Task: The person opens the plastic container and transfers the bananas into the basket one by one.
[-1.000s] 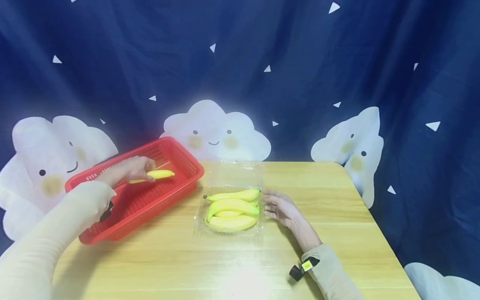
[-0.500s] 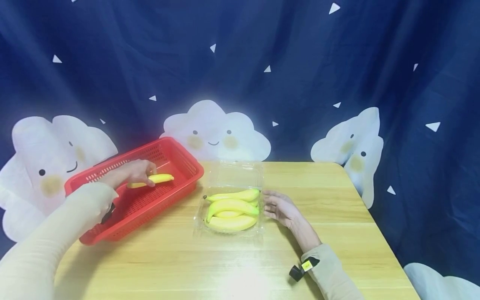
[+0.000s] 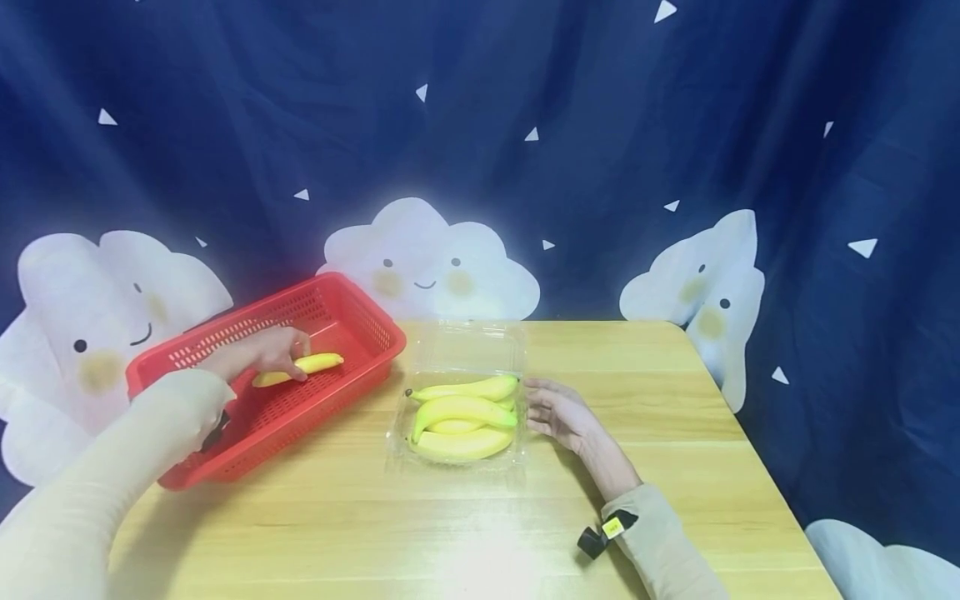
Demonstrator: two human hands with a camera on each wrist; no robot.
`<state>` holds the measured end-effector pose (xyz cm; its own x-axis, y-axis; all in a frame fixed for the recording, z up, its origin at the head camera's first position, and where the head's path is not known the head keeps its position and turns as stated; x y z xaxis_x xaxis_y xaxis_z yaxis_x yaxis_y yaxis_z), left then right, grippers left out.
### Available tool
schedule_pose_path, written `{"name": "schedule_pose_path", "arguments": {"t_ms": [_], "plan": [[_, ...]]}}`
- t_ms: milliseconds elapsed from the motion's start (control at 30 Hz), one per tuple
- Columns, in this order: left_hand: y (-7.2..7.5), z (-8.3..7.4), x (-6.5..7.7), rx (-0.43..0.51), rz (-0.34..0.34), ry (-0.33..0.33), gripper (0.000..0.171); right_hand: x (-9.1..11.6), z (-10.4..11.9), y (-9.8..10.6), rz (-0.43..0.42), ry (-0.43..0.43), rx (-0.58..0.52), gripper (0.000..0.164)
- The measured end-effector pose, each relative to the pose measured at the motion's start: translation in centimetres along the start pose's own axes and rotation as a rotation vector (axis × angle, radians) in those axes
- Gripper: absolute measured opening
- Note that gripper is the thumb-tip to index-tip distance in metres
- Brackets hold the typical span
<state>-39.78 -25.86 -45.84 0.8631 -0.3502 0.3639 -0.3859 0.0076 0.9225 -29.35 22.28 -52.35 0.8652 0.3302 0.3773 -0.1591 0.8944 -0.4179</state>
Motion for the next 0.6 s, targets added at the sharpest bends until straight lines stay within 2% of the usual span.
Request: {"name": "schedule_pose_path", "arguments": {"t_ms": [167,367,600], "plan": [[0.3,0.2,-0.1,0.005,-0.019,0.003,0.041,-0.1,0.0,0.0,0.000,-0.001,-0.008,0.027],[1.0,0.3,0.0,0.013,-0.081,-0.003,0.045,-0.2,0.1,0.0,0.001,0.001,-0.020,0.023],[2.6,-0.3,0.2,0.019,-0.106,0.014,0.051,-0.1,0.1,0.0,0.000,-0.004,-0.019,0.030]]}}
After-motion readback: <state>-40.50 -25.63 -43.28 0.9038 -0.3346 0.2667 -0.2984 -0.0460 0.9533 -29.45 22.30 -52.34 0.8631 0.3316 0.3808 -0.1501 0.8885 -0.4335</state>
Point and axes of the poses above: each hand's wrist, its own x-axis away from the middle knuckle, its own y-axis out of the back of the hand, z = x × y, the point moved 7 cm from there along -x, towards the middle knuckle, and after that the axes turned 8 degrees about -x, right-handed, at the moved point
